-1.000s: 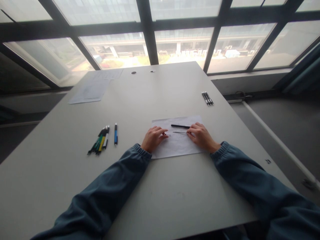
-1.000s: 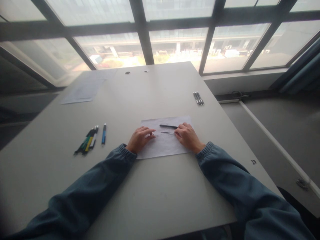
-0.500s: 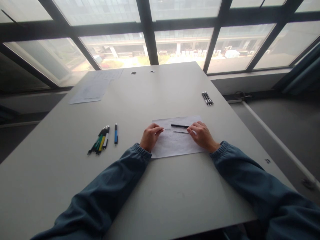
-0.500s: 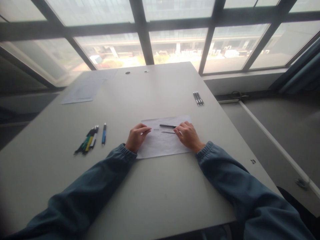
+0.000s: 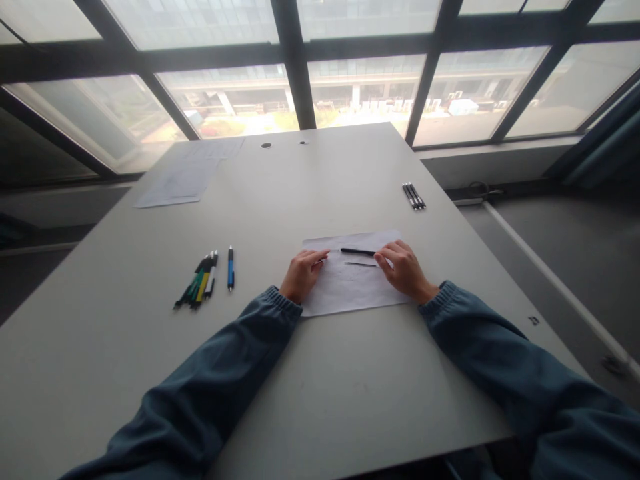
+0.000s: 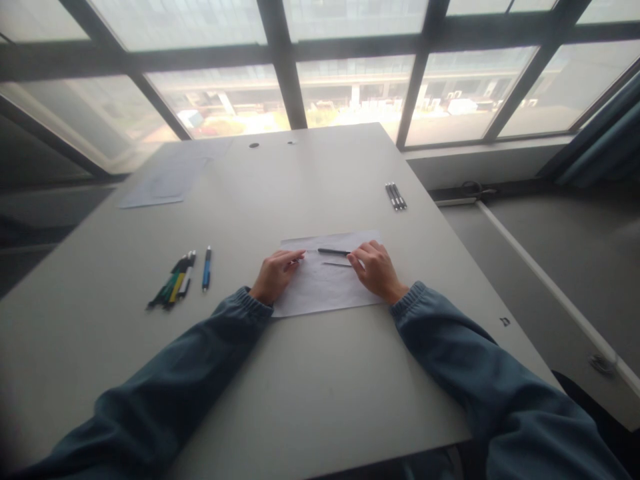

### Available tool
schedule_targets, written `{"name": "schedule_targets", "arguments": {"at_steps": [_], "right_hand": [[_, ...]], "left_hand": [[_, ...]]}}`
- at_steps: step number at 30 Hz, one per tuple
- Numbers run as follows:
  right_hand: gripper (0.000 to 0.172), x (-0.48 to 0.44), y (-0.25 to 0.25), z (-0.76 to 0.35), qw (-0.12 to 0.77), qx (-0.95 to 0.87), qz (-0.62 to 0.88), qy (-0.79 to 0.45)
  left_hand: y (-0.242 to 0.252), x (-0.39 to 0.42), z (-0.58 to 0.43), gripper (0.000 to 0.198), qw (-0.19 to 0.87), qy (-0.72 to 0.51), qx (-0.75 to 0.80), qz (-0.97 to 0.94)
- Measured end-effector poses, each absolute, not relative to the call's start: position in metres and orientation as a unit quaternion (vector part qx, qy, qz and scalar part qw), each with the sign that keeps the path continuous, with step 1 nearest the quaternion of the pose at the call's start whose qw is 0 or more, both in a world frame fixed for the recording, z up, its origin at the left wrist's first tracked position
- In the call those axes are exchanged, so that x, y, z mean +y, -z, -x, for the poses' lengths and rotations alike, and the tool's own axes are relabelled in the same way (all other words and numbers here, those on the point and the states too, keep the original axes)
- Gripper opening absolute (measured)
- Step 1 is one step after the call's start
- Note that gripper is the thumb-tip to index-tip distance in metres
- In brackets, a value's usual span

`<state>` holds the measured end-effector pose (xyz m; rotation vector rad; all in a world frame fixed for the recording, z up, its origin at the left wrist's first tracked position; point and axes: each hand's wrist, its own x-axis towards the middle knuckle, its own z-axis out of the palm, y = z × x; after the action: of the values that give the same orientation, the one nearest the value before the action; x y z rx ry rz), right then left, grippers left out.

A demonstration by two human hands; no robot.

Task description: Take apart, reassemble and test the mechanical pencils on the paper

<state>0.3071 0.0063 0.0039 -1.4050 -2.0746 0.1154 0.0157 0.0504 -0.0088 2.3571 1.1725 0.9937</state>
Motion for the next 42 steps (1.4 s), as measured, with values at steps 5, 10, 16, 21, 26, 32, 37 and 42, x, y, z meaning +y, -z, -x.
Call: {"name": "schedule_targets", "arguments": {"at_steps": [5,10,16,21,26,32,37,42], "right_hand": [[0.033,0.007,-0.004,-0.307,0.317,-0.784,0.532,-0.049],[0.032,0.006,-0.004,-0.307,0.322,-0.782,0.532,-0.049],[0.028,0.008,-0.004,-0.308,0.361,-0.750,0.553,-0.039],[0.028,0.010,-0.003,-0.310,0.404,-0.713,0.573,-0.021],[0.026,0.010,-0.001,-0.310,0.408,-0.714,0.569,-0.017],[0.022,0.012,0.001,-0.310,0.434,-0.716,0.547,-0.001],[0.020,0.012,0.002,-0.310,0.430,-0.719,0.545,0.003],[0.018,0.012,0.004,-0.310,0.429,-0.721,0.544,0.004]], "left_hand": [[0.011,0.051,-0.016,0.033,0.170,-0.349,0.411,-0.825],[0.011,0.051,-0.017,0.030,0.174,-0.355,0.409,-0.822],[0.003,0.048,-0.019,0.022,0.162,-0.378,0.423,-0.807],[-0.004,0.045,-0.020,0.023,0.133,-0.372,0.442,-0.805],[-0.003,0.045,-0.021,0.022,0.132,-0.361,0.441,-0.811],[-0.002,0.046,-0.021,0.021,0.123,-0.362,0.440,-0.813],[-0.004,0.043,-0.023,0.020,0.115,-0.369,0.434,-0.814],[-0.019,0.047,-0.020,0.017,0.102,-0.380,0.427,-0.814]]}}
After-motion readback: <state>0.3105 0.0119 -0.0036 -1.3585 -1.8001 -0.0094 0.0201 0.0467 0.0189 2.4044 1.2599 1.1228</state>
